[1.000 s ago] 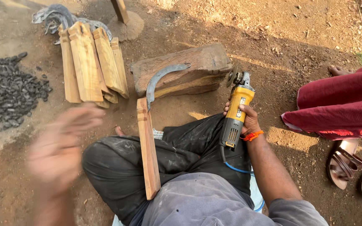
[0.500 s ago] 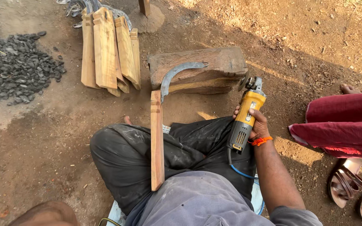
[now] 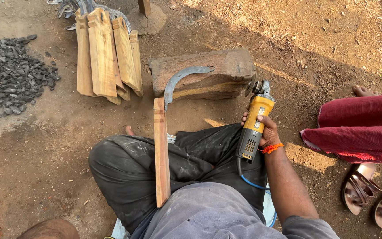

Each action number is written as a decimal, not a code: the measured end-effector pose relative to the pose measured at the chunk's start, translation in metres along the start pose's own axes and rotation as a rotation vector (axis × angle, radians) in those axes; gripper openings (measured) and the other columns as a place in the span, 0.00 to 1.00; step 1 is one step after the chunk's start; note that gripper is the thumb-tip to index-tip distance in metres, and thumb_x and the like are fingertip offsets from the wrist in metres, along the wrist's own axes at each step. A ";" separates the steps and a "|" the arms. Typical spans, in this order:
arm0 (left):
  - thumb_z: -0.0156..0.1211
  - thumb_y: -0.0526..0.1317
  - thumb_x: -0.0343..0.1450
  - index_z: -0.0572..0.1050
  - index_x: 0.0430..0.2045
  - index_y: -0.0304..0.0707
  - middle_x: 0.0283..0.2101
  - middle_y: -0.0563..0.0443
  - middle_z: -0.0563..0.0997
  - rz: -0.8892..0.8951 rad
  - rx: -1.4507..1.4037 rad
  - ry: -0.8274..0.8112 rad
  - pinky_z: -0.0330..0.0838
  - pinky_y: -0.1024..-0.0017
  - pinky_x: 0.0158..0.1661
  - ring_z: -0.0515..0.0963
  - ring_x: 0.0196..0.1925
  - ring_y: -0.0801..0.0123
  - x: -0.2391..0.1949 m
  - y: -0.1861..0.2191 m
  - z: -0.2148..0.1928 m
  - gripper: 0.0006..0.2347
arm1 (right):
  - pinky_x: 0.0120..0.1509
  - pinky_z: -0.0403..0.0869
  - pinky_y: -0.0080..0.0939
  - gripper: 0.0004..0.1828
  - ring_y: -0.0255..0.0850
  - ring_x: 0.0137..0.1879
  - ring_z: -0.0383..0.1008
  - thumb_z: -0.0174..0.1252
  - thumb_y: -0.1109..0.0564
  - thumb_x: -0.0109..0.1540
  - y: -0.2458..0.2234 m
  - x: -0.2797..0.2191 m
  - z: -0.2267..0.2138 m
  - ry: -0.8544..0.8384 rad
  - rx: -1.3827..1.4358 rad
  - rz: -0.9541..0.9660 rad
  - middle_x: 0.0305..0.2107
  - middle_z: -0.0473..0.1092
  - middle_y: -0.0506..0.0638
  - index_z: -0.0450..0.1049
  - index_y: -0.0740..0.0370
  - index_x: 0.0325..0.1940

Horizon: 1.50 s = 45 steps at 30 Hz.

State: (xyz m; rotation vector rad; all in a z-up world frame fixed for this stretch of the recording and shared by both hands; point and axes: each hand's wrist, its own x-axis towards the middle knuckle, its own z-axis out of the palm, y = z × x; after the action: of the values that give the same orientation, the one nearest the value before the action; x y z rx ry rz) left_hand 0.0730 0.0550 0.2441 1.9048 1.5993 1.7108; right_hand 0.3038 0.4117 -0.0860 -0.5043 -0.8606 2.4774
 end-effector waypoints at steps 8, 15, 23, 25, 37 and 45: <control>0.60 0.46 0.70 0.66 0.66 0.28 0.64 0.33 0.74 0.002 -0.008 -0.004 0.71 0.55 0.67 0.74 0.68 0.50 -0.004 -0.008 0.007 0.29 | 0.59 0.80 0.52 0.35 0.50 0.49 0.79 0.65 0.55 0.54 0.001 -0.001 0.000 0.009 0.011 -0.002 0.44 0.74 0.60 0.65 0.73 0.62; 0.60 0.49 0.71 0.65 0.66 0.27 0.65 0.31 0.74 -0.006 -0.019 0.009 0.71 0.55 0.68 0.74 0.69 0.49 0.009 -0.020 0.022 0.30 | 0.59 0.79 0.53 0.35 0.51 0.49 0.79 0.65 0.55 0.54 0.003 -0.001 -0.005 0.005 0.023 0.009 0.44 0.74 0.61 0.65 0.73 0.63; 0.60 0.52 0.73 0.64 0.67 0.26 0.65 0.29 0.73 -0.010 -0.112 -0.084 0.70 0.54 0.68 0.73 0.70 0.48 0.030 -0.030 0.043 0.32 | 0.60 0.78 0.54 0.34 0.51 0.50 0.79 0.64 0.55 0.55 0.012 0.000 -0.014 0.013 0.059 0.020 0.45 0.74 0.61 0.65 0.71 0.62; 0.60 0.53 0.73 0.64 0.67 0.26 0.65 0.29 0.73 -0.038 -0.136 -0.097 0.70 0.54 0.68 0.73 0.70 0.47 0.021 -0.039 0.042 0.32 | 0.61 0.78 0.54 0.33 0.51 0.51 0.78 0.65 0.56 0.56 0.018 -0.008 -0.013 -0.009 0.065 0.022 0.46 0.74 0.60 0.64 0.71 0.62; 0.59 0.51 0.70 0.61 0.67 0.38 0.70 0.39 0.66 -1.142 -0.381 0.649 0.70 0.57 0.59 0.72 0.65 0.52 -0.141 -0.246 0.039 0.31 | 0.57 0.80 0.53 0.38 0.51 0.49 0.80 0.67 0.54 0.52 0.003 -0.002 0.004 0.032 0.043 -0.029 0.43 0.75 0.63 0.63 0.72 0.63; 0.57 0.58 0.67 0.75 0.53 0.45 0.46 0.46 0.81 -1.425 -0.536 0.443 0.76 0.61 0.48 0.81 0.48 0.59 -0.153 -0.297 0.062 0.24 | 0.62 0.79 0.50 0.39 0.53 0.52 0.79 0.66 0.52 0.55 -0.005 -0.013 0.009 -0.099 -0.035 -0.062 0.49 0.74 0.67 0.63 0.78 0.64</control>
State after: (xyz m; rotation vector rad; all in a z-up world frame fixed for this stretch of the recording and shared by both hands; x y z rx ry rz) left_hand -0.0251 0.1037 -0.0770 -0.0583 1.6069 1.5081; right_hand 0.3117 0.4031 -0.0736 -0.3636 -0.9449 2.4519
